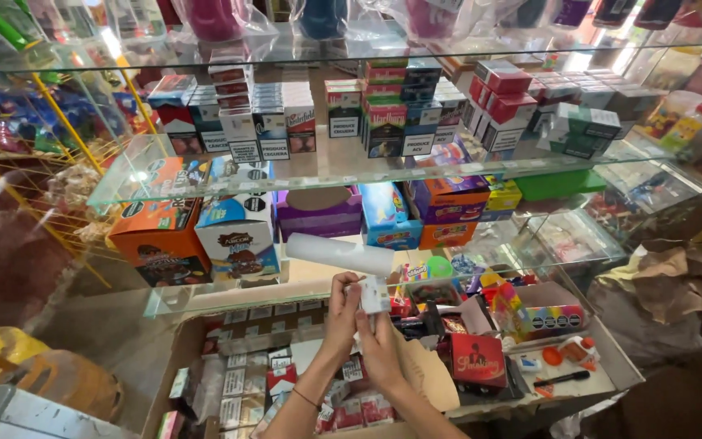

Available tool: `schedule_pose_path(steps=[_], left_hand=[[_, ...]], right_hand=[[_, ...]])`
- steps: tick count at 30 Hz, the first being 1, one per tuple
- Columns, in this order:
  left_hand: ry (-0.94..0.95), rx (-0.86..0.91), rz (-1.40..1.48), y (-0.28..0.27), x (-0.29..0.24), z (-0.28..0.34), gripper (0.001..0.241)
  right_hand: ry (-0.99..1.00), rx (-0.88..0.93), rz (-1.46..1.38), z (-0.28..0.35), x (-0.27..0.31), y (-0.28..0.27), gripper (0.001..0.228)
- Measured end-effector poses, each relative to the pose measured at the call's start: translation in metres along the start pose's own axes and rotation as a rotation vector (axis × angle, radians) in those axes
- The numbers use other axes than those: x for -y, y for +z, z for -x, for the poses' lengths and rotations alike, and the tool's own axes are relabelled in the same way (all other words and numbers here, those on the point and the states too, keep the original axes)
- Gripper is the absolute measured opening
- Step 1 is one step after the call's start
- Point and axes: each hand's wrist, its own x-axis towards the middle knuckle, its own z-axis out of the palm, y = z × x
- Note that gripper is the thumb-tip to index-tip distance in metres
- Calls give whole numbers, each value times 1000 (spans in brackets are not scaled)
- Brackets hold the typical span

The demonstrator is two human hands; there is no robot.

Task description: The person is cleaning cigarette packs with a cloth and stocking them onto glass shelves from a cardboard box.

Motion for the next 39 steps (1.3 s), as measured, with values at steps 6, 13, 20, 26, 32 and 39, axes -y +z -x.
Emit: schedule_pose_path(steps=[6,13,20,26,32,39], left_hand=[[285,78,-347,16,-25,15,56],[412,233,-444,24,-43,25,80],[19,141,-190,22,-38,21,85],[-120,286,-88,14,-30,16,88],[-46,253,-179,46,-83,38,77],[-274,97,93,15,-33,13,82]], right_hand=[[-160,-11,41,-5,28,-4,61],[-326,-27,228,-8,8,-13,50],[-739,117,703,-3,0,-23,69],[-994,186,915,-18,3,-37,67],[-1027,69,1110,-48,8,-32,82],[-1001,206,1108,-18,7,-43,62]])
